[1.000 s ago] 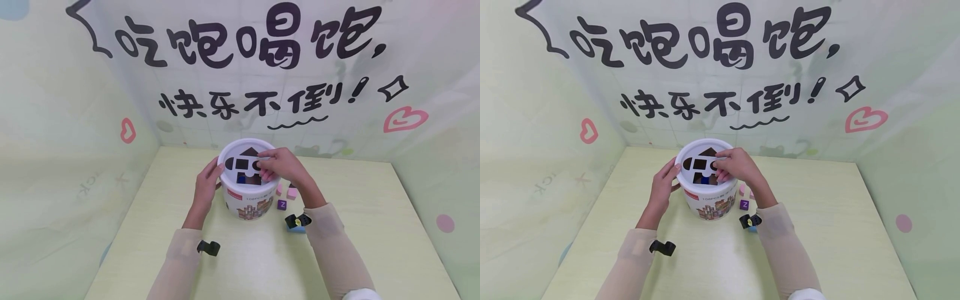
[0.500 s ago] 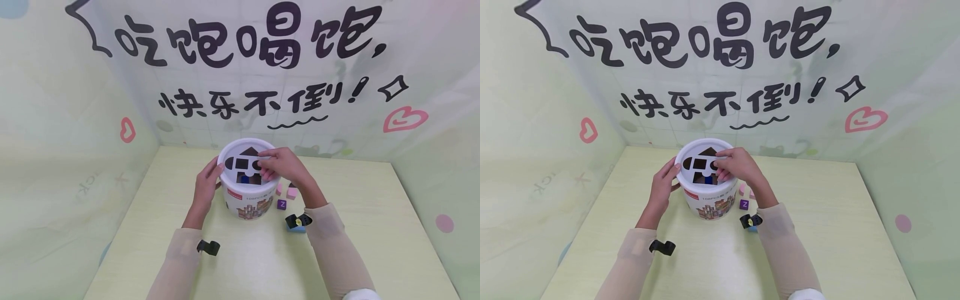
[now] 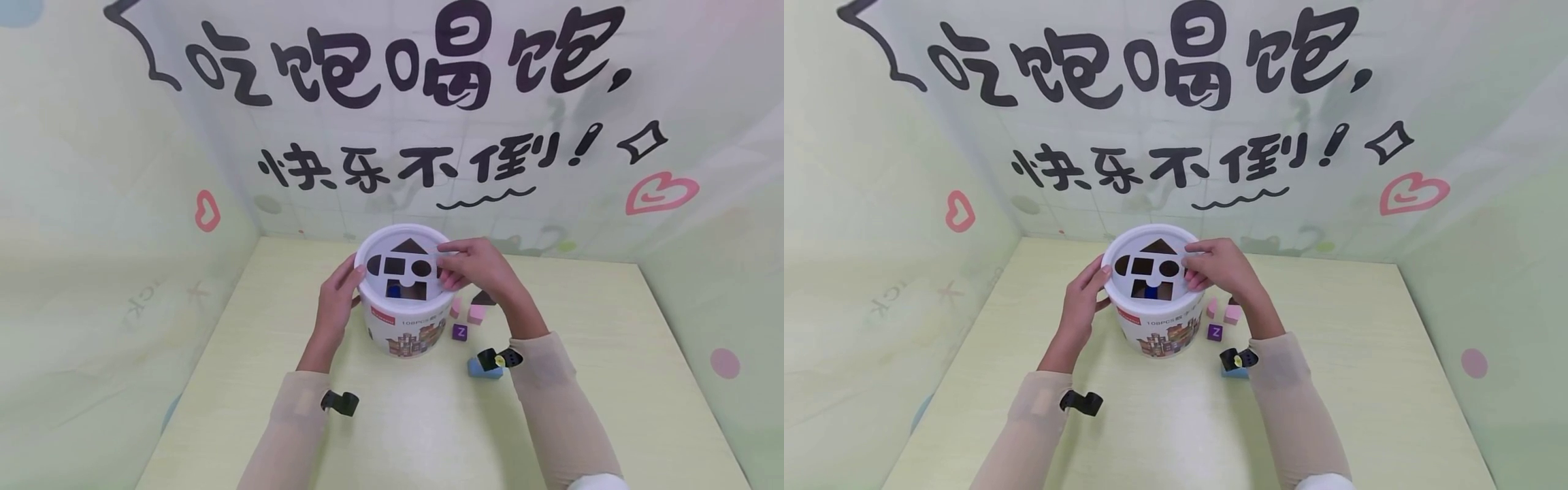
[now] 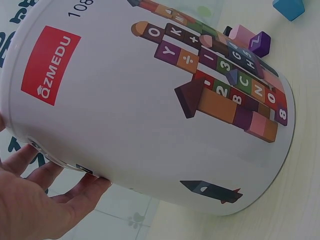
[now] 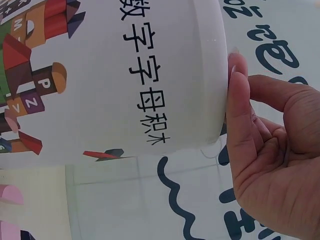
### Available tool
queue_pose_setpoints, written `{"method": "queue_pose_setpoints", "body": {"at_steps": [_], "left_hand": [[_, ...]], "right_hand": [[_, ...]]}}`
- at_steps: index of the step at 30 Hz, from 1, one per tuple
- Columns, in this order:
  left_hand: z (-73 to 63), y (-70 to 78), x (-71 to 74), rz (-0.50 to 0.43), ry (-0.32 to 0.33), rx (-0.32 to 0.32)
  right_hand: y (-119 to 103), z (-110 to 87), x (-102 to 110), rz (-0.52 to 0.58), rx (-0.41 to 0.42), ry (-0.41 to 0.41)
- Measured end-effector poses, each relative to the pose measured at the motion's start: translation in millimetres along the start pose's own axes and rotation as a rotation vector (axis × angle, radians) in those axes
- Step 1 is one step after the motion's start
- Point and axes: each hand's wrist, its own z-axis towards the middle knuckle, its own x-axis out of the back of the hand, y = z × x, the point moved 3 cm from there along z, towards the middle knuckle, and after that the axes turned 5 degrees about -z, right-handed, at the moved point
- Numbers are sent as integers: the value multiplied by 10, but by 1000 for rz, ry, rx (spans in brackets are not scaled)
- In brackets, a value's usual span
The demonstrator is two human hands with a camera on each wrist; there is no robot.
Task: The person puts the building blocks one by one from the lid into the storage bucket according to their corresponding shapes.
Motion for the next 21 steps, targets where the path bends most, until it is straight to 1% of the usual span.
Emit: {"method": "queue_pose_setpoints", "body": {"at_steps": [4, 11, 21], "left_hand": [[4, 5, -3, -4, 3, 3], [3, 9, -2, -9, -2, 6], [2, -2, -1, -8, 3, 2]], "right_hand": [[44, -24, 63, -3, -5, 10], [145, -77, 173, -7, -29, 61], [293, -142, 276, -7, -51, 75]]}}
